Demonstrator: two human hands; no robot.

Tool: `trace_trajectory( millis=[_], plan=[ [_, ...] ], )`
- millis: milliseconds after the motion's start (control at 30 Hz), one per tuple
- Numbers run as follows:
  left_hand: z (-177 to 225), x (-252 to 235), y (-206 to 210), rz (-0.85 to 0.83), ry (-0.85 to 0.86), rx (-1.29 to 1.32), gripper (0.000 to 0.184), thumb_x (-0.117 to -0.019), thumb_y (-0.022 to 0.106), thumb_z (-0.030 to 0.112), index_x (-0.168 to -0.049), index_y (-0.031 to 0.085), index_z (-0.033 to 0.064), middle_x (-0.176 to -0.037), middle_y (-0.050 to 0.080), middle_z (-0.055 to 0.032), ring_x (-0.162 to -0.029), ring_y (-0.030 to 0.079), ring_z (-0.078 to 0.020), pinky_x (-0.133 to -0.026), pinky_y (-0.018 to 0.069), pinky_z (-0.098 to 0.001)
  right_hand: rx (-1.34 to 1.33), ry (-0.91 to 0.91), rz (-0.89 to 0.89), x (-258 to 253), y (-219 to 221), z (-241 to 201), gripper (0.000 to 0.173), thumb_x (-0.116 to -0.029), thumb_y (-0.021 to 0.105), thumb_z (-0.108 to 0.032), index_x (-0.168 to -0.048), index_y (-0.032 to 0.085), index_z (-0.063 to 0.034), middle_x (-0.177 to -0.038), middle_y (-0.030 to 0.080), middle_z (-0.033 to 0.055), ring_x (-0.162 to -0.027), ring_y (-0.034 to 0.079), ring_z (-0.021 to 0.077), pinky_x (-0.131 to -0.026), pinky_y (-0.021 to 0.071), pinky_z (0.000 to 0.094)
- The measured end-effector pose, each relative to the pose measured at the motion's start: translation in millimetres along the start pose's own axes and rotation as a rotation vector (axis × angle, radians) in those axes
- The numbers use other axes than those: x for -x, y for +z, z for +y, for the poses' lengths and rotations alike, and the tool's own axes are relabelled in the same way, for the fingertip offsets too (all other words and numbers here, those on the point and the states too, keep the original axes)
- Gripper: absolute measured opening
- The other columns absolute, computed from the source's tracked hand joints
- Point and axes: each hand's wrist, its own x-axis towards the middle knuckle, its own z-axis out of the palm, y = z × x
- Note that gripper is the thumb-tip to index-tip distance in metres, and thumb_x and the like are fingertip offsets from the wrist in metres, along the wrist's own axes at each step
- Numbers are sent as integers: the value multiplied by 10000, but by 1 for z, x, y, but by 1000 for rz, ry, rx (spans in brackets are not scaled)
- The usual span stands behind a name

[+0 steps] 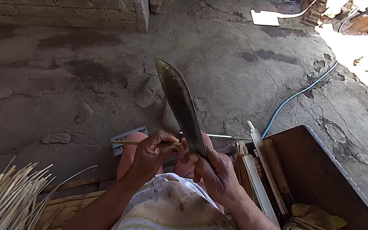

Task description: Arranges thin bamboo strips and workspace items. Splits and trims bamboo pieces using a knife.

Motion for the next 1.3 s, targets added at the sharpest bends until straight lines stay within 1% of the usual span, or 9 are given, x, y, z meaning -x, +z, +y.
trace_trajectory(
  millis=[67, 133, 233, 333, 533, 800, 1000, 1200, 1300],
  plan=[
    [-1, 1, 1, -8, -5, -1, 181, -956, 723, 245, -1082, 721, 115, -1023, 733, 45, -947, 701, -60, -876, 601, -243, 75, 10, 11, 1, -2, -2, 352, -1090, 450, -230, -1213, 660, 24, -890, 724, 26, -593, 600, -20, -534, 530, 157],
    [-1, 2, 2, -8, -12, -15, 179, -954, 726, 252, -1075, 728, 120, -1017, 735, 49, -947, 700, -58, -875, 600, -241, 126, 28, -2, 2, -3, -4, 319, -1071, 465, -193, -1214, 659, 16, -869, 719, 22, -589, 599, -12, -535, 525, 160],
    [-2, 2, 4, -1, -22, -34, 175, -944, 737, 267, -1063, 732, 140, -998, 728, 75, -929, 695, -40, -867, 600, -230, 186, 52, -31, 3, -4, -6, 303, -1073, 473, -219, -1181, 662, -7, -821, 711, 1, -576, 597, -8, -529, 519, 164],
    [-2, 4, 5, -13, -33, -28, 178, -946, 734, 255, -1070, 730, 126, -1010, 731, 69, -941, 696, -42, -877, 596, -227, 238, 52, -40, 2, -5, -6, 279, -1069, 469, -216, -1130, 664, -25, -787, 693, -4, -568, 589, -6, -524, 509, 163],
    [-3, 4, 6, -22, -42, -32, 180, -947, 732, 267, -1063, 730, 130, -1002, 731, 72, -933, 693, -36, -872, 591, -216, 290, 61, -75, 1, -9, -6, 266, -1068, 472, -217, -1125, 655, -33, -778, 681, -4, -564, 591, 5, -525, 515, 169],
    [-1, 5, 7, -43, -42, -5, 159, -953, 725, 239, -1065, 727, 127, -1012, 728, 70, -950, 692, -35, -883, 593, -219, 269, 79, -111, 4, -11, -7, 245, -1061, 477, -201, -1109, 634, -20, -737, 658, 4, -545, 576, 8, -513, 501, 165],
    [-3, 5, 6, -47, -35, 2, 161, -954, 725, 237, -1070, 727, 126, -1022, 733, 65, -951, 700, -41, -887, 598, -225, 280, 108, -114, 4, -11, -10, 241, -1065, 476, -214, -1097, 637, -37, -756, 673, -8, -552, 584, -1, -512, 505, 162],
    [-4, 7, 6, -54, -33, 12, 158, -952, 727, 240, -1063, 726, 127, -1011, 729, 69, -942, 699, -36, -879, 601, -220, 233, 110, -140, 4, -11, -10, 218, -1061, 482, -194, -1081, 618, -25, -734, 648, -10, -539, 564, -14, -507, 494, 144],
    [-2, 8, 5, -58, -27, 15, 160, -955, 724, 244, -1064, 724, 127, -1015, 726, 76, -944, 695, -28, -879, 597, -212, 206, 116, -142, 5, -10, -12, 208, -1058, 484, -177, -1092, 613, -18, -761, 667, -7, -544, 563, -25, -512, 493, 135]
  ],
)
